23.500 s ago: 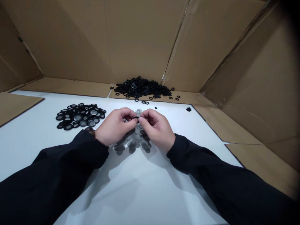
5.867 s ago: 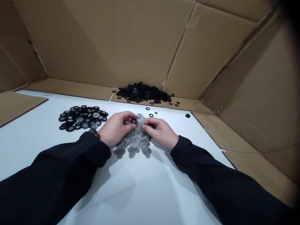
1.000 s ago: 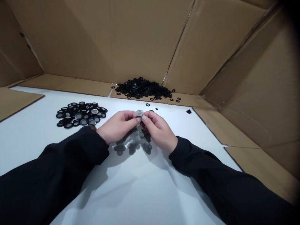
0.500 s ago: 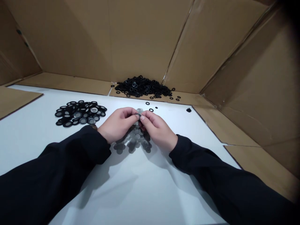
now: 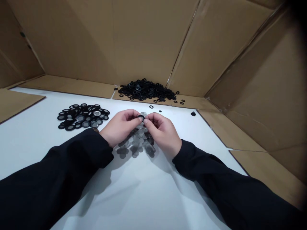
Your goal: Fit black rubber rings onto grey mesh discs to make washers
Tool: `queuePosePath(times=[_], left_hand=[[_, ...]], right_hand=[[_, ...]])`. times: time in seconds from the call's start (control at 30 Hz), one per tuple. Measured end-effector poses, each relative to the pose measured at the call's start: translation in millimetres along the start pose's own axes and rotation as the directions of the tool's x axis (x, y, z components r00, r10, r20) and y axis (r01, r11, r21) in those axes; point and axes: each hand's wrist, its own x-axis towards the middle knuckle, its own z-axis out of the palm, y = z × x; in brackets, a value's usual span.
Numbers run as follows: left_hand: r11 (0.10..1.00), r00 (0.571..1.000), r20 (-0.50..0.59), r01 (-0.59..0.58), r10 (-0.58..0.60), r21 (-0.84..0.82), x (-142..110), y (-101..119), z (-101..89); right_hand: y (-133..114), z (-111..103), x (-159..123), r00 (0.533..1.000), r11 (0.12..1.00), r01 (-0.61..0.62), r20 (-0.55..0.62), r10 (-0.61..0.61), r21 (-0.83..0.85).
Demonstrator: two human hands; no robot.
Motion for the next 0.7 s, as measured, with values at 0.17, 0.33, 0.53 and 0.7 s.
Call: queuePosePath(times=[0.17, 0.33, 0.53, 0.7], left_hand=[[0.987, 0.995, 0.101, -0.040, 0.025, 0.153, -2.6, 1.4, -0.8], [0.979, 0.993, 0.113, -0.057, 0.035, 0.196, -3.1, 3.2, -2.2], [0.996, 0.996, 0.085, 0.020, -0.027, 0.083, -2.9, 2.5, -1.9], [0.998, 0.997, 0.051, 0.055, -0.055, -0.005, -3.2, 4.9, 1.2]], right_hand=[[-0.9, -4.9, -0.9, 0.998, 0.991, 0.060, 0.041, -0.055, -0.120], [-2.2, -7.3, -2.5, 0.990, 0.971, 0.120, 0.094, -0.102, -0.209], [-3.3, -7.9, -2.0, 0.981, 0.964, 0.170, 0.130, -0.145, -0.204], [-2.9, -4.7, -3.7, 0.991, 0.987, 0.101, 0.096, -0.089, -0.124]])
